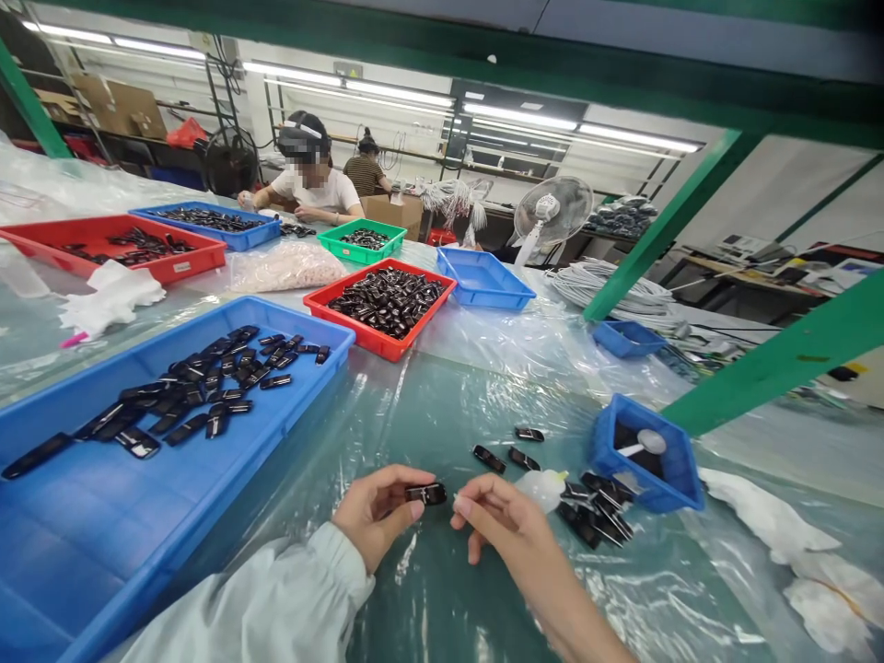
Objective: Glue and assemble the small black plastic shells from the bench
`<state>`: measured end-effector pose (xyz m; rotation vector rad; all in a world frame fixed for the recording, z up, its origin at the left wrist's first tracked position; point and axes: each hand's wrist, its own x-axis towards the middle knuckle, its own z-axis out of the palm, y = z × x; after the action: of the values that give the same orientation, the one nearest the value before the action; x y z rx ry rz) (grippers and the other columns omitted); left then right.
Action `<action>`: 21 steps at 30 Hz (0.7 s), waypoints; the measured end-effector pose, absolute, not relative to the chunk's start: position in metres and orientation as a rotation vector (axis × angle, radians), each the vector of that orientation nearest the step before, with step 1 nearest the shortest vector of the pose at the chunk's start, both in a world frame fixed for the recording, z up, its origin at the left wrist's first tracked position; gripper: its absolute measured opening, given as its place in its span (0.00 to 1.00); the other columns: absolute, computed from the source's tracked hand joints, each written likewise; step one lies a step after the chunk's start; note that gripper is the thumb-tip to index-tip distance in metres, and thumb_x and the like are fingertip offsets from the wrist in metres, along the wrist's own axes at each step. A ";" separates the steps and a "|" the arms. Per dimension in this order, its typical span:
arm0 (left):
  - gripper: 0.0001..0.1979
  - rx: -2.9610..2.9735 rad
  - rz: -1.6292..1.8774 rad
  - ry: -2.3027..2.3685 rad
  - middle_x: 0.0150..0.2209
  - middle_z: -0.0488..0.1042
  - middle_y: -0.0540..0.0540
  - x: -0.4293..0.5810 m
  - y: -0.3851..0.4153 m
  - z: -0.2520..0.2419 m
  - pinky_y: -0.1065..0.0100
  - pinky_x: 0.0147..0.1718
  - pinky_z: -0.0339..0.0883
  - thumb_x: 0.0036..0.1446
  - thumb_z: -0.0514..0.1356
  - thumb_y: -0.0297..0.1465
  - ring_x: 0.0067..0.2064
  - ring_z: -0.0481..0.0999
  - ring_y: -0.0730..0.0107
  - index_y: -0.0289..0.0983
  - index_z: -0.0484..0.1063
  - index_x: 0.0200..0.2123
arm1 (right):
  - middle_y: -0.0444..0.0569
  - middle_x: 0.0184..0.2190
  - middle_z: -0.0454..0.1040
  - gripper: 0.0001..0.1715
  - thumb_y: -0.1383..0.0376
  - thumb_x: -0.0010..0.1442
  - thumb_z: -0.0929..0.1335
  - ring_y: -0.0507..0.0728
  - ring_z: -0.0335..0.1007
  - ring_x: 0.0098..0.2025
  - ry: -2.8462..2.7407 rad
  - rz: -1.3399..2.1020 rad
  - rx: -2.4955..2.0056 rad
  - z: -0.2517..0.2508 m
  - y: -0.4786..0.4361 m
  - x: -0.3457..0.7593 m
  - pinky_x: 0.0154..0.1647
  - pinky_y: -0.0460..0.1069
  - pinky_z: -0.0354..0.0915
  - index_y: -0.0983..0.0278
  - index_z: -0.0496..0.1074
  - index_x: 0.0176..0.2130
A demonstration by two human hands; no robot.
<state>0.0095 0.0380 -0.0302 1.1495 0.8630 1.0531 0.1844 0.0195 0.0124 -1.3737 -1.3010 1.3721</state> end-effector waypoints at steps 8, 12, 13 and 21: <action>0.19 1.143 1.007 0.775 0.37 0.80 0.43 0.009 0.034 -0.021 0.67 0.40 0.70 0.49 0.65 0.43 0.39 0.78 0.64 0.35 0.76 0.39 | 0.47 0.30 0.73 0.16 0.54 0.56 0.69 0.52 0.70 0.33 -1.025 1.788 -1.181 0.026 0.010 0.182 0.36 0.47 0.66 0.64 0.69 0.31; 0.19 1.150 0.981 0.765 0.37 0.80 0.42 0.008 0.033 -0.018 0.66 0.41 0.70 0.50 0.65 0.43 0.40 0.78 0.63 0.35 0.76 0.40 | 0.49 0.31 0.75 0.14 0.56 0.56 0.70 0.55 0.72 0.37 -0.941 1.897 -1.124 0.032 0.008 0.184 0.40 0.49 0.67 0.64 0.69 0.32; 0.19 1.151 0.973 0.765 0.37 0.80 0.42 0.008 0.033 -0.018 0.65 0.41 0.70 0.50 0.65 0.43 0.40 0.78 0.62 0.35 0.77 0.40 | 0.48 0.31 0.75 0.14 0.57 0.56 0.70 0.55 0.73 0.38 -0.928 1.912 -1.114 0.033 0.007 0.184 0.42 0.49 0.67 0.64 0.69 0.32; 0.16 1.150 0.947 0.724 0.36 0.80 0.45 0.008 0.030 -0.015 0.67 0.41 0.70 0.51 0.65 0.41 0.40 0.78 0.64 0.38 0.78 0.40 | 0.48 0.31 0.77 0.10 0.60 0.59 0.69 0.56 0.75 0.41 -0.929 1.955 -1.097 0.038 0.004 0.188 0.46 0.52 0.67 0.66 0.69 0.34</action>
<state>0.0078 0.0296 -0.0150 1.1497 0.7244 0.9466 0.1881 0.0035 0.0379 -1.0967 -0.9288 1.9546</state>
